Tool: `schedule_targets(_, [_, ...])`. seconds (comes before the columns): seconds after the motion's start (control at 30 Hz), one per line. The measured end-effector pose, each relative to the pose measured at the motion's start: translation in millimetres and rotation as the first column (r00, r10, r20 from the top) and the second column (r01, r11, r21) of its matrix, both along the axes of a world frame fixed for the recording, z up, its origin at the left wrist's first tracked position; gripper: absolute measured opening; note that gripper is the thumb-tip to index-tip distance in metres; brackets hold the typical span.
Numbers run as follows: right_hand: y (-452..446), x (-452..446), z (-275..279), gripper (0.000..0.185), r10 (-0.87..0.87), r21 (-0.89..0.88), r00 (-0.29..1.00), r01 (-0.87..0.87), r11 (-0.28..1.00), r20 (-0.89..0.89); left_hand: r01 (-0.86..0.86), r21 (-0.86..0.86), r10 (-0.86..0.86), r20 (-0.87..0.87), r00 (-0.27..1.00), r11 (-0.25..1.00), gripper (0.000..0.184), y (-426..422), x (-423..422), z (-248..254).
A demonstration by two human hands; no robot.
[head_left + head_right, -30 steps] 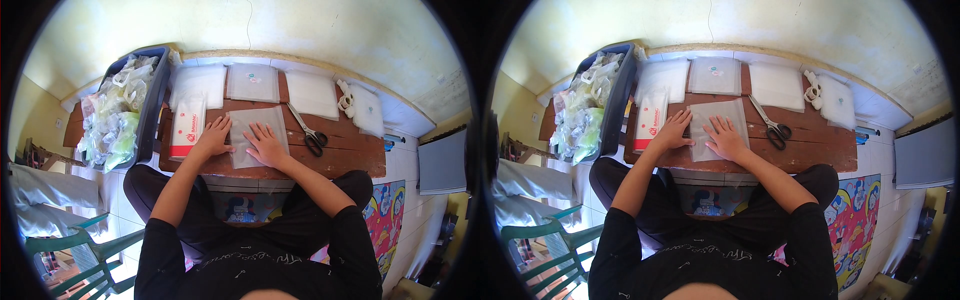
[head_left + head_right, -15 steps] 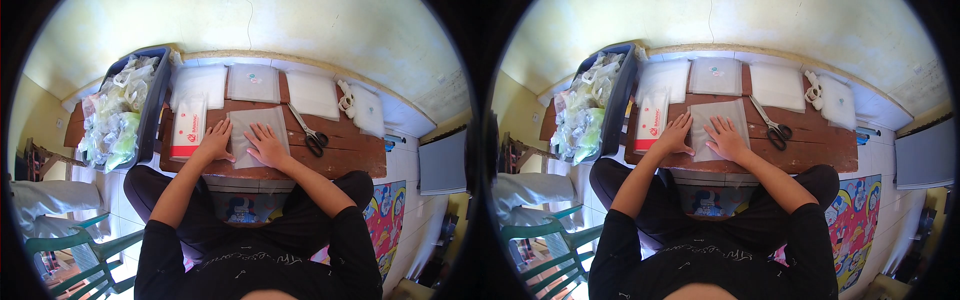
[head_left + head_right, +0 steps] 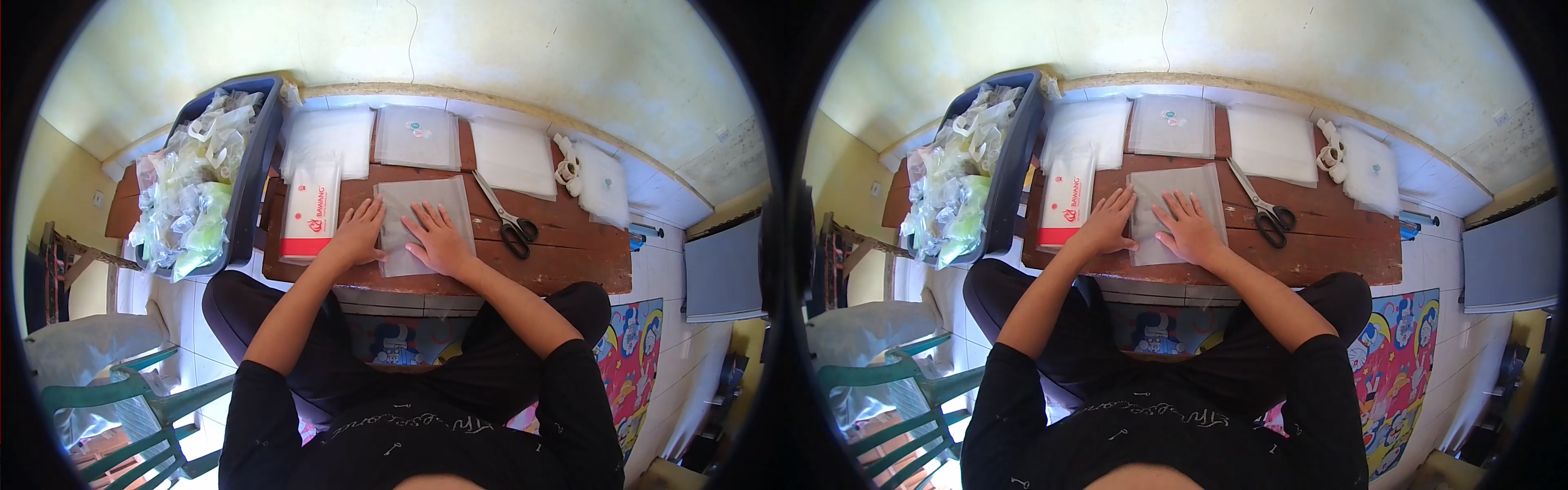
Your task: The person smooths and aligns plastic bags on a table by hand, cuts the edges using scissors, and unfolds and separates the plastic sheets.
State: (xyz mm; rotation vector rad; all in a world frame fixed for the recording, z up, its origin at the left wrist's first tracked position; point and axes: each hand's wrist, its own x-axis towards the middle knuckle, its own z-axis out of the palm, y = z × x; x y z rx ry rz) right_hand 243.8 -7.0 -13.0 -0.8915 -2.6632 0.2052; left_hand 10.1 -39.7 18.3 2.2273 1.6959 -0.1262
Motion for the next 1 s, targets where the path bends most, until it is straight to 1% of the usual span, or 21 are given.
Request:
schedule_targets(0.07, [1.0,-0.1,-0.1,0.057,0.0,0.004,1.0,0.0,1.0,0.0,0.012,-0.01,-0.011,0.08,0.997,1.0,0.118,1.0,2.0,-1.2])
schedule_targets(0.17, [-0.1,-0.3,-0.2,0.057,-0.004,0.005,1.0,0.004,1.0,0.012,-0.009,-0.018,0.011,0.089,0.996,1.0,0.12,1.2,0.8,-3.7])
schedule_targets(0.3, [0.3,-0.1,-0.1,0.058,-0.003,0.0,1.0,0.003,1.0,0.011,-0.016,-0.032,0.017,0.053,0.998,0.999,0.12,2.6,-1.7,-0.2])
schedule_targets(0.47, [-0.3,-0.8,1.1,0.058,-0.004,0.011,0.999,0.003,1.0,0.035,-0.037,-0.06,0.037,0.0,0.999,0.998,0.127,3.9,-1.9,2.2])
schedule_targets(0.6, [-0.4,-1.3,0.7,0.06,-0.006,0.022,0.998,0.005,1.0,0.059,-0.036,-0.06,0.037,0.016,0.999,0.998,0.13,5.7,-4.4,3.2])
schedule_targets(0.7, [-0.4,-1.0,0.6,0.061,-0.006,0.025,0.997,0.004,1.0,0.08,-0.038,-0.082,0.037,-0.007,0.999,0.996,0.131,7.3,-4.6,4.2])
schedule_targets(1.0, [-0.2,-2.5,-0.8,0.063,-0.014,0.04,0.992,0.009,0.999,0.124,-0.038,-0.058,0.04,0.023,0.999,0.998,0.133,9.3,-10.4,2.2])
